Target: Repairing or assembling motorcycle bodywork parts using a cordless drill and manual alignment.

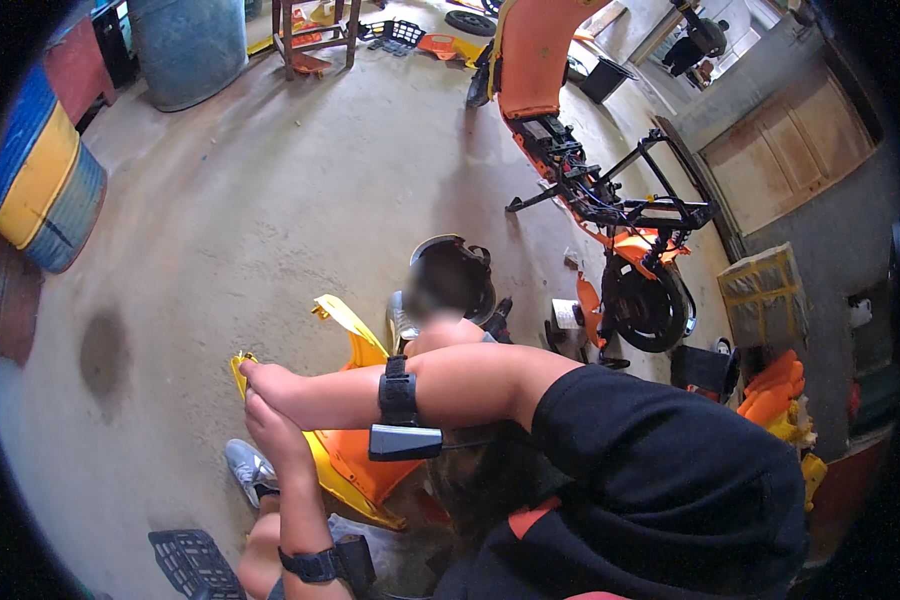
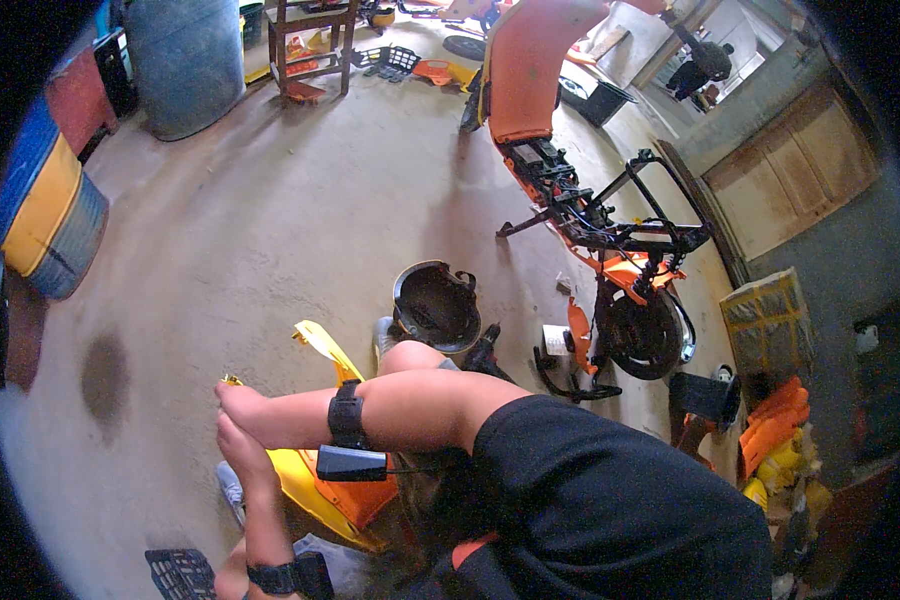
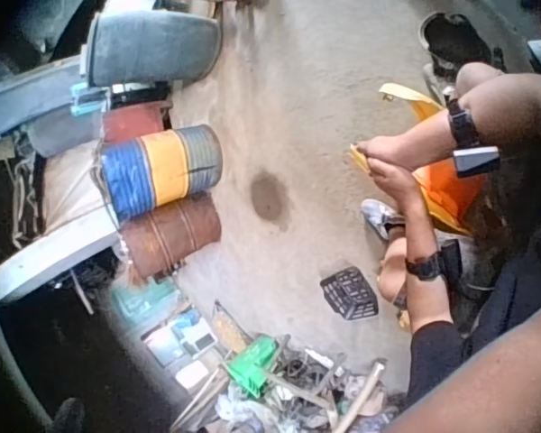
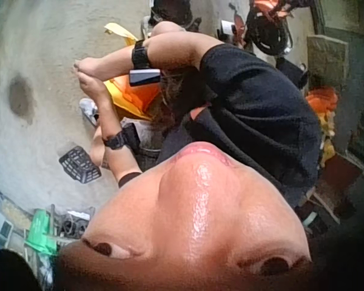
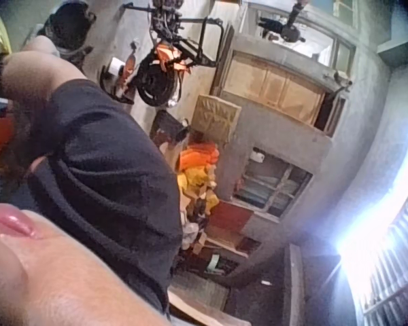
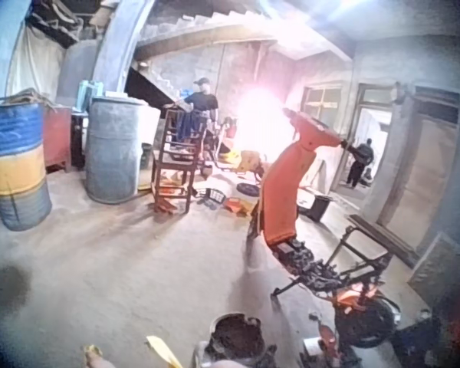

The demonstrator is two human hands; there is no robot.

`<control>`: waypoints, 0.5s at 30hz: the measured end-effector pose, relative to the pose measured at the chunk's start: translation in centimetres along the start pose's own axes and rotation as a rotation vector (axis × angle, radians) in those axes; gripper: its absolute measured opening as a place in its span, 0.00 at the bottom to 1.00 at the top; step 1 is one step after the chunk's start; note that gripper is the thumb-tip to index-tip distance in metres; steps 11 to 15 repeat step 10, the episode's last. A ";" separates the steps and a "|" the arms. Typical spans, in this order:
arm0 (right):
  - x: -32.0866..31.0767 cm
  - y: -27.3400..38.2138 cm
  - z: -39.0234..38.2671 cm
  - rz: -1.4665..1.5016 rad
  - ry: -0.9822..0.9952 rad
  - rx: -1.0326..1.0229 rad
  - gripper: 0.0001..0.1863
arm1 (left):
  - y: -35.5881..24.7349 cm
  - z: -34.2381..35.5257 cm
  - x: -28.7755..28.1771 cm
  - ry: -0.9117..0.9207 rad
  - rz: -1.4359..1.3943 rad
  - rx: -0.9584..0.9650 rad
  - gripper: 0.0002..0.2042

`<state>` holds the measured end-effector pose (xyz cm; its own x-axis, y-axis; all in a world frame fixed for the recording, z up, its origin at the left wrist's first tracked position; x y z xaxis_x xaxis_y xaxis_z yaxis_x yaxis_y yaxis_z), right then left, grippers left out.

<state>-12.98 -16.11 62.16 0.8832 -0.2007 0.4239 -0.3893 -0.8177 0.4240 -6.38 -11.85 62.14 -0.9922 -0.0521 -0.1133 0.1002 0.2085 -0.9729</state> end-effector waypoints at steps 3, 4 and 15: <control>-0.3 -0.1 0.4 -0.002 0.000 0.002 0.30 | -0.8 -0.4 0.3 -0.004 -0.033 -0.006 0.28; -0.3 -0.2 0.6 -0.005 0.001 0.005 0.30 | -1.0 -0.6 0.3 -0.007 -0.033 -0.006 0.28; -0.2 -0.2 1.0 0.002 0.020 0.013 0.32 | -1.5 -0.6 0.1 -0.001 0.021 -0.022 0.28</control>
Point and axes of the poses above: each hand's wrist, its own z-axis towards the middle knuckle, its own x-axis out of the palm, y = z × x, the point moved 1 cm from there along z, towards the middle knuckle, and after that the axes turned 4 degrees about x, right-handed, at the moved point
